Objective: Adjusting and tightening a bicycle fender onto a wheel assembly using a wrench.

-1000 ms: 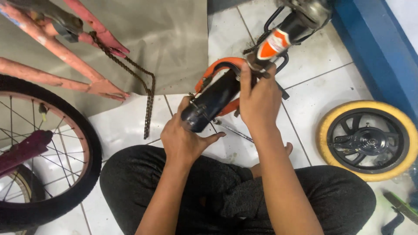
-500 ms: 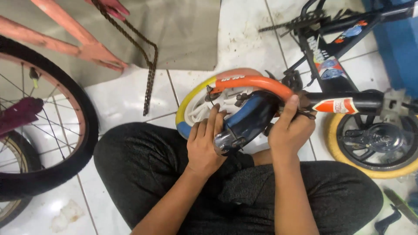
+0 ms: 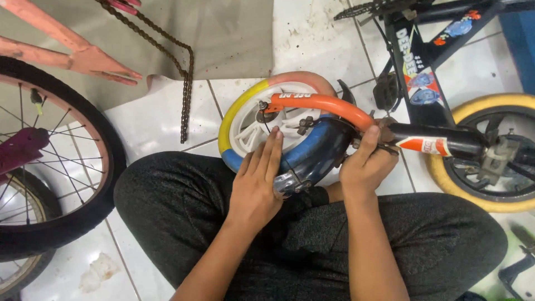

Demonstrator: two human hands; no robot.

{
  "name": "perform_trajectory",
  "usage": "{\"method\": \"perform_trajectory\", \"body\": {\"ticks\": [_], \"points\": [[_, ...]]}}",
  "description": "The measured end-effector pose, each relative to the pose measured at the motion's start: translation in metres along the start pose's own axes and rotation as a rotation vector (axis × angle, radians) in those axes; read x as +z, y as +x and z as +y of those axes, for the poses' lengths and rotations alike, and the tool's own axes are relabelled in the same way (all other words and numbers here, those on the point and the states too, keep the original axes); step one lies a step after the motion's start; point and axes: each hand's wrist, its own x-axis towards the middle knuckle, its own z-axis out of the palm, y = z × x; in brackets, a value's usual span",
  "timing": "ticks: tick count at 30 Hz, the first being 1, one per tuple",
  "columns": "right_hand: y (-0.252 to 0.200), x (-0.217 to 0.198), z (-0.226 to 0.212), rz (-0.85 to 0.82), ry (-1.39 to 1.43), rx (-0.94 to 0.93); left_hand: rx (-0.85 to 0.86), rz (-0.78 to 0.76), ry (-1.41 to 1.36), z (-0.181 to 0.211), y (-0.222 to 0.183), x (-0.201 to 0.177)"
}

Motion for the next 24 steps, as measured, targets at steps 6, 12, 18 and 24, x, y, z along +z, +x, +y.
{"method": "perform_trajectory", "body": {"ticks": [6, 12, 18, 24], "points": [[-0.009, 0.0, 0.009, 0.006, -0.058, 0.094, -0.111, -0.262, -0.539, -0.012, 0.016, -0.043], [-0.027, 0.003, 0.014, -0.012, -0.342, 0.276, -0.341, -0.251, -0.626, -0.018, 0.028, -0.046], [-0.032, 0.007, 0.027, 0.045, -0.414, 0.199, -0.48, -0.216, -0.613, -0.019, 0.045, -0.05], [-0.033, 0.011, 0.034, 0.104, -0.355, 0.072, -0.239, -0.191, 0.203, -0.093, 0.074, -0.002]]}}
